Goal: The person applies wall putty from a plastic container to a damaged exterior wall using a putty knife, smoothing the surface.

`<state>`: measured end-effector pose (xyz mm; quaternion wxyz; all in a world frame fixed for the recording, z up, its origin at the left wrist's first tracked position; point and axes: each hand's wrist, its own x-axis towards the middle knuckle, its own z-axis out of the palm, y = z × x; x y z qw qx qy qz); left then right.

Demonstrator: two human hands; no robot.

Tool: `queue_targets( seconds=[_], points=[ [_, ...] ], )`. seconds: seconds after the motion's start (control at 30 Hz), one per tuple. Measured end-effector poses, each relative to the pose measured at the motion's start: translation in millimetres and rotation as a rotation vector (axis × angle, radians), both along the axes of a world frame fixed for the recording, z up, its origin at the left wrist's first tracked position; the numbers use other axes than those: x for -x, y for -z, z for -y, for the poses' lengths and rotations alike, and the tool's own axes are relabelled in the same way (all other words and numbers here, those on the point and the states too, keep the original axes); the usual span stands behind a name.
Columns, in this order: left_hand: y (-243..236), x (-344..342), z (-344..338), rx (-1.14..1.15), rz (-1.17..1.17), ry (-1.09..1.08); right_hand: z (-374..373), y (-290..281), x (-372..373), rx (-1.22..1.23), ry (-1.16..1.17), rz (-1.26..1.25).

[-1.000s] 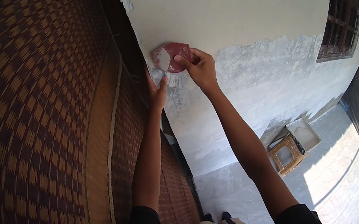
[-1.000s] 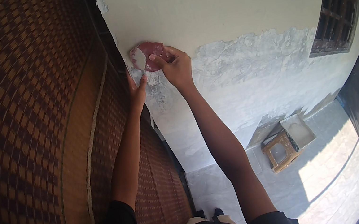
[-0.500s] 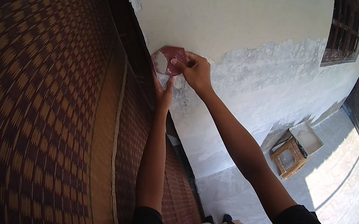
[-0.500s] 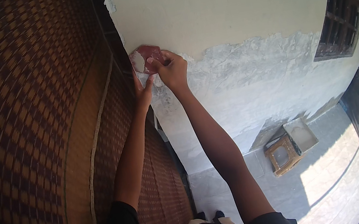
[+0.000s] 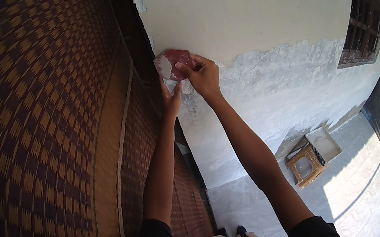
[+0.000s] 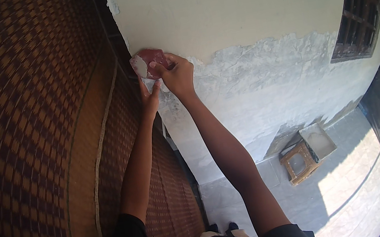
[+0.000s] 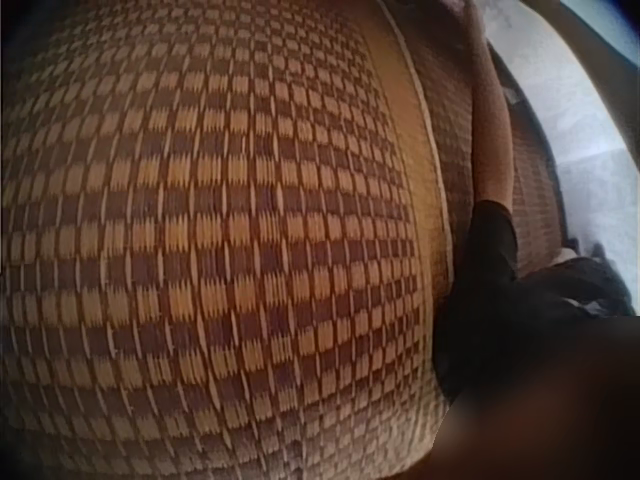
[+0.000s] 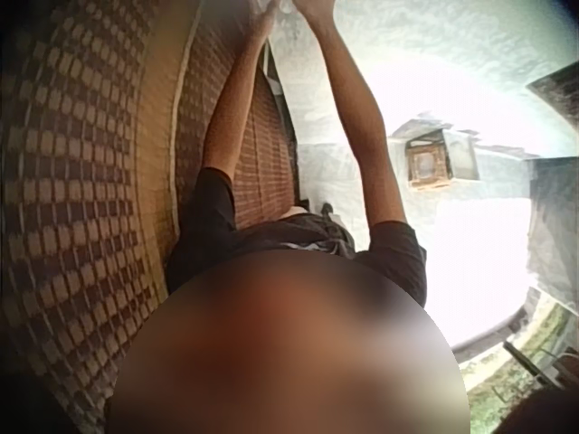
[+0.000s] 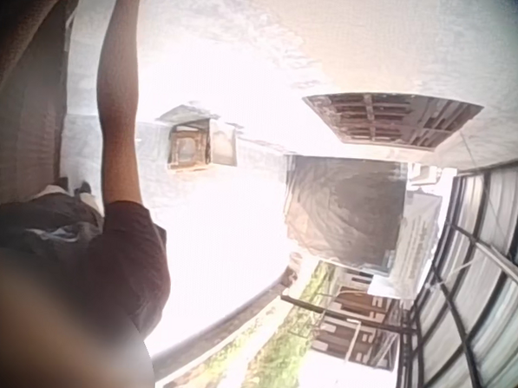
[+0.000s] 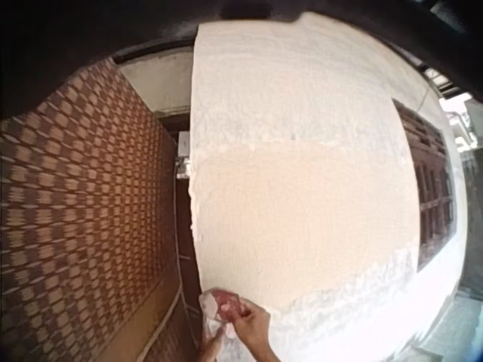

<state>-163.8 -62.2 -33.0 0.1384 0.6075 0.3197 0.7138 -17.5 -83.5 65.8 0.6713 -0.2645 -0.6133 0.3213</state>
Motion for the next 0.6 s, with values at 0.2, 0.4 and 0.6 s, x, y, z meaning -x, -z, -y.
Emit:
queue_targets(
  seconds=[0.2,0.4,0.6],
  points=[
    [2.2,4.1,-0.5,-0.005,0.003,0.002,-1.9,-3.4,-13.9,0.035,0.095,-0.024],
    [-0.4,0.4,1.0,-0.014,-0.017,-0.015,5.0,-6.0,-4.7,-0.021,0.042,0.051],
    [0.3,3.4,4.7,-0.004,0.011,-0.003,1.0,-3.7,-14.4,0.039,0.082,0.045]
  ],
)
